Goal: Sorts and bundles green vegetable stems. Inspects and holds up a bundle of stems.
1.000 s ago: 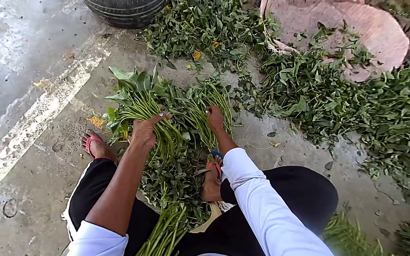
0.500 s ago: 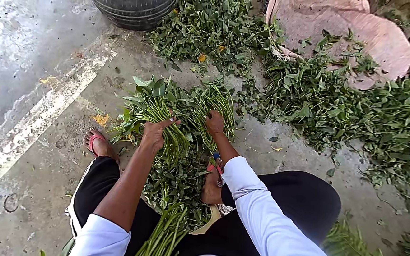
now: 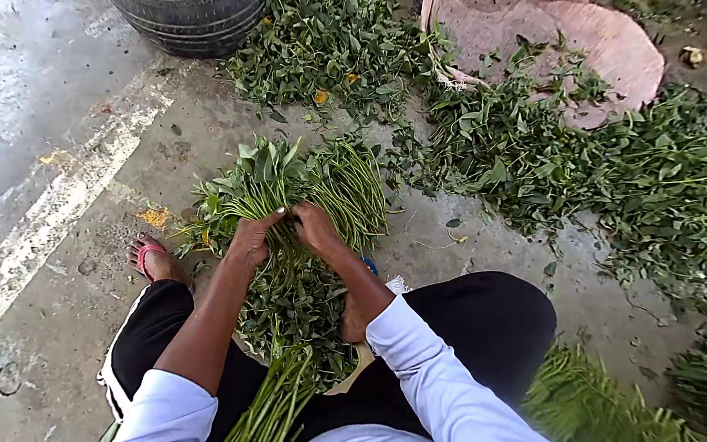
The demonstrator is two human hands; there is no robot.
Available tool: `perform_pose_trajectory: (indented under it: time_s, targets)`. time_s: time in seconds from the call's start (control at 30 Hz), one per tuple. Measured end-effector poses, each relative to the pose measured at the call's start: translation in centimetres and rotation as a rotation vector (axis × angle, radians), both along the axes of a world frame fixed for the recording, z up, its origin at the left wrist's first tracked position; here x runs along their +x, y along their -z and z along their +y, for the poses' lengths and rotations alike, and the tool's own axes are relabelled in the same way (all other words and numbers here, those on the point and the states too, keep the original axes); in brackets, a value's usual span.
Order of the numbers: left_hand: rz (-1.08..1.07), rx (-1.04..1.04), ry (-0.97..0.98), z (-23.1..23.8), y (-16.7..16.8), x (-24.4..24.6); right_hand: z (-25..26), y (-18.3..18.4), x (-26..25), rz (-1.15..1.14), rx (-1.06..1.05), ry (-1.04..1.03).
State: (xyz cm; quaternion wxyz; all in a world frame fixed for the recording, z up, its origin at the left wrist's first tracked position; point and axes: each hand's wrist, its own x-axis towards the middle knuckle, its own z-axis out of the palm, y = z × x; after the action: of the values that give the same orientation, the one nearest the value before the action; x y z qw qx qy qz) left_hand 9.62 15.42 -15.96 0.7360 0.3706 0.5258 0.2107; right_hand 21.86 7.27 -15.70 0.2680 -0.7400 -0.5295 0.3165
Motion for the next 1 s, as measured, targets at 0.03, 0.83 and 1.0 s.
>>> perform_pose_trajectory:
  time_s: [0.03, 0.83, 1.0]
  targets:
    - [0.01, 0.044, 0.047, 0.2, -0.1, -0.3, 0.4, 0.6, 0.4, 0.046, -0.017, -0.023]
    - [-0.179, 0.085, -0.147, 1.8, -1.3, 0.0, -0.6, 14.2, 15.0, -0.23, -0.254, 0.421]
    - [-0.152, 0.083, -0.132, 1.6, -1.5, 0.1, 2.1, 11.9, 13.7, -0.195, 0.082, 0.538]
